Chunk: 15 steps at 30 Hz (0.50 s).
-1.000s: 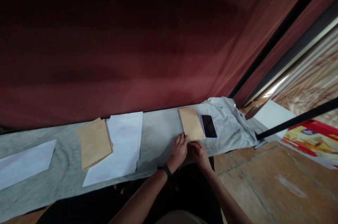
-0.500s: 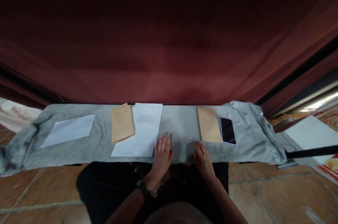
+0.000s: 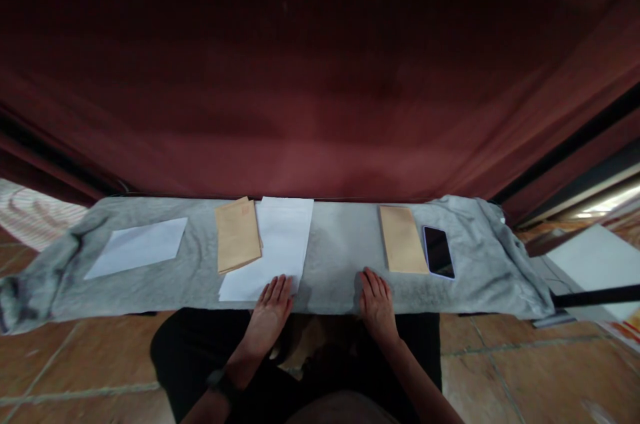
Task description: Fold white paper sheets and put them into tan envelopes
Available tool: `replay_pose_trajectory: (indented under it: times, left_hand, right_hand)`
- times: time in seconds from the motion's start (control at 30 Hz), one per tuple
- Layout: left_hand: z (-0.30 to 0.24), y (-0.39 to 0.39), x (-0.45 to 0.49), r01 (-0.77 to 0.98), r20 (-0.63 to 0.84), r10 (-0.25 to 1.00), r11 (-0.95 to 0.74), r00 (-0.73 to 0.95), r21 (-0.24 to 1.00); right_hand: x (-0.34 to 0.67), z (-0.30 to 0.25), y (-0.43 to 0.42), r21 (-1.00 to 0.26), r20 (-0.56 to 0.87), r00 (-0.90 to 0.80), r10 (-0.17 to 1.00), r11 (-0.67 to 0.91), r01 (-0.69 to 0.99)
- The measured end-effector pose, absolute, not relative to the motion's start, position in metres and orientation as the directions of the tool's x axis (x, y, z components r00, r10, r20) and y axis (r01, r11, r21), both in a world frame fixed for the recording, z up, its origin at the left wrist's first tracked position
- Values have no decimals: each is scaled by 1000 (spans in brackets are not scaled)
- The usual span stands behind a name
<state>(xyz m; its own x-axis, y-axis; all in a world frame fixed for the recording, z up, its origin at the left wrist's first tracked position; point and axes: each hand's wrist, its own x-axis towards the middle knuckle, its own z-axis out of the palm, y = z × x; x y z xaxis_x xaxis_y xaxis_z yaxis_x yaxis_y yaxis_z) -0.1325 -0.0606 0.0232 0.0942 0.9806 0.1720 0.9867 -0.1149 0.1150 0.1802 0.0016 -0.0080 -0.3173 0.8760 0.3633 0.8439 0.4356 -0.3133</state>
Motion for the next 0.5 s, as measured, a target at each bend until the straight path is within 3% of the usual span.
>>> replay_pose_trajectory:
  times: [0.13, 0.27, 0.33, 0.4, 0.5]
  left_hand:
    - [29, -59, -149, 969, 122, 987, -132, 108, 210]
    - [42, -48, -156, 910, 179, 950, 174, -256, 377]
    - [52, -41, -148, 873, 255, 909, 192, -331, 448]
    - [62, -36, -130, 886, 332, 911, 72, -246, 458]
    - [73, -32, -87, 894, 363, 932, -177, 17, 412]
  right_hand:
    - [179, -7, 1, -309, 366, -323, 873, 441, 842]
    - [181, -7, 1, -358, 372, -309, 875, 442, 822]
    - [181, -7, 3, -435, 372, -285, 883, 437, 787]
    - [178, -5, 7, -557, 353, -229, 907, 400, 728]
    - [167, 2, 14, -784, 243, -100, 965, 256, 565]
